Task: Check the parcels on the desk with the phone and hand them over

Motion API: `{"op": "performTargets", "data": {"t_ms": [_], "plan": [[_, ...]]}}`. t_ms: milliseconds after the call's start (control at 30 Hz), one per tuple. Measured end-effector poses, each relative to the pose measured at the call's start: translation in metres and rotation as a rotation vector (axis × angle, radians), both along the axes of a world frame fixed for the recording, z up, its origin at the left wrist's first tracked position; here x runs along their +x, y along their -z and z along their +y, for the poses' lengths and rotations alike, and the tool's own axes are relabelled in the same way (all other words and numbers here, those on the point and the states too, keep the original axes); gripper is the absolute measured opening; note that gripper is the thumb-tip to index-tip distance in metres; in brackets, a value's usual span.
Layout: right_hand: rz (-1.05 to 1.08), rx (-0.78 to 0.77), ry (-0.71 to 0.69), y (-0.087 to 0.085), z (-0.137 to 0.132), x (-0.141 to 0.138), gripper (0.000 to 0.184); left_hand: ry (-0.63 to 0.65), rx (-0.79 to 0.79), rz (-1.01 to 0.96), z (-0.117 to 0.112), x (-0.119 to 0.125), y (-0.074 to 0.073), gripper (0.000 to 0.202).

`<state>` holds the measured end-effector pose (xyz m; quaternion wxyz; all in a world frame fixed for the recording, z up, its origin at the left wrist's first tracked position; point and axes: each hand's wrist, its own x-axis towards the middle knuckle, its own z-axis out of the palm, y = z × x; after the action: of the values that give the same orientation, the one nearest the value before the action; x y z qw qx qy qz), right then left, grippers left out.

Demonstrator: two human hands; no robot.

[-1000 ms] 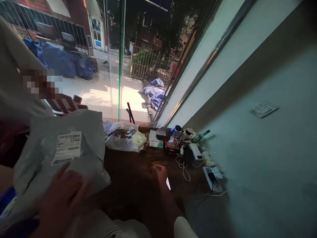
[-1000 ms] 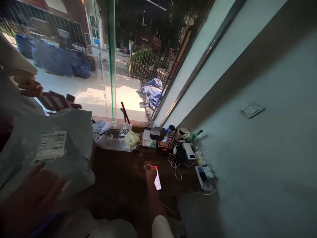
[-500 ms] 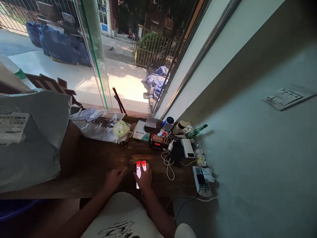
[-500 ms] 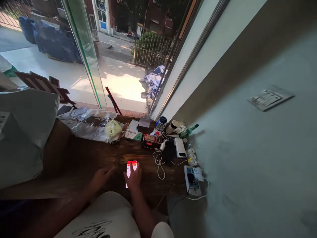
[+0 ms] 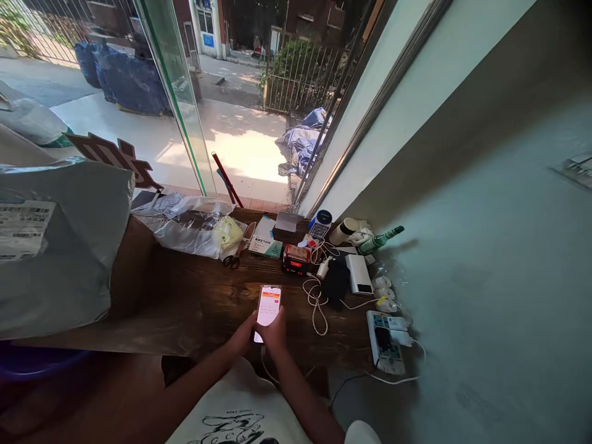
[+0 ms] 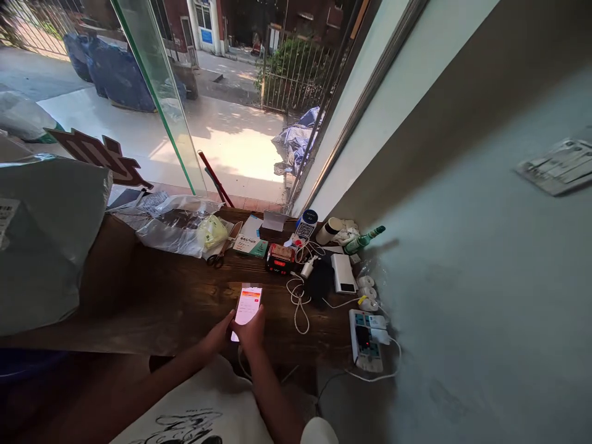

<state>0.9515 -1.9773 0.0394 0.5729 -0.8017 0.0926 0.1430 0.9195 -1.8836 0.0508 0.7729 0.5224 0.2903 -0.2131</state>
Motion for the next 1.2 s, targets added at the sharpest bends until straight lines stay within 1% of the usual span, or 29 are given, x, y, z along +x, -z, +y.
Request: {"op": "performTargets", "data": {"t_ms": [67, 167, 200, 267, 367, 467, 533, 633, 700, 767, 833, 900, 1000, 1100, 1200], "plan": [[0.046, 0.197, -0.008, -0.019, -0.005, 0.008, 0.072, -0.011, -0.113, -0.012, 0.000, 0.003, -0.020, 0.089], [0.147, 0.480, -0.027, -0.049, -0.011, 0.017, 0.062, 0.007, -0.245, -0.071, 0.008, 0.002, -0.052, 0.088], [0.188, 0.556, -0.029, -0.057, -0.013, 0.019, 0.059, 0.008, -0.287, -0.099, 0.010, 0.001, -0.062, 0.093], [0.259, 0.675, -0.028, -0.072, -0.015, 0.021, 0.057, -0.002, -0.342, -0.147, 0.014, -0.002, -0.078, 0.107], [0.300, 0.784, -0.029, -0.089, -0.017, 0.021, 0.053, -0.036, -0.327, -0.190, 0.013, -0.005, -0.093, 0.115], [0.286, 0.833, -0.044, -0.100, -0.017, 0.019, 0.044, -0.086, -0.299, -0.203, 0.011, -0.007, -0.101, 0.114], [0.269, 0.842, -0.060, -0.104, -0.016, 0.017, 0.041, -0.111, -0.294, -0.204, 0.010, -0.007, -0.105, 0.107], [0.249, 0.831, -0.081, -0.106, -0.014, 0.015, 0.046, -0.137, -0.210, -0.207, 0.009, -0.006, -0.109, 0.091], [0.235, 0.812, -0.091, -0.106, -0.012, 0.013, 0.051, -0.158, -0.134, -0.225, 0.009, -0.005, -0.107, 0.087], [0.220, 0.789, -0.098, -0.106, -0.010, 0.012, 0.051, -0.188, -0.127, -0.252, 0.009, -0.003, -0.104, 0.087], [0.210, 0.779, -0.103, -0.105, -0.010, 0.011, 0.049, -0.216, -0.180, -0.278, 0.010, -0.003, -0.101, 0.087], [0.206, 0.785, -0.109, -0.105, -0.011, 0.012, 0.047, -0.213, -0.216, -0.280, 0.010, -0.003, -0.101, 0.089], [0.206, 0.793, -0.117, -0.105, -0.012, 0.012, 0.046, -0.204, -0.212, -0.241, 0.010, -0.004, -0.107, 0.092], [0.206, 0.778, -0.133, -0.106, -0.013, 0.012, 0.050, -0.207, -0.235, -0.235, 0.011, -0.006, -0.114, 0.097], [0.201, 0.766, -0.129, -0.110, -0.011, 0.012, 0.051, -0.159, -0.239, -0.254, 0.011, -0.009, -0.117, 0.108]]}}
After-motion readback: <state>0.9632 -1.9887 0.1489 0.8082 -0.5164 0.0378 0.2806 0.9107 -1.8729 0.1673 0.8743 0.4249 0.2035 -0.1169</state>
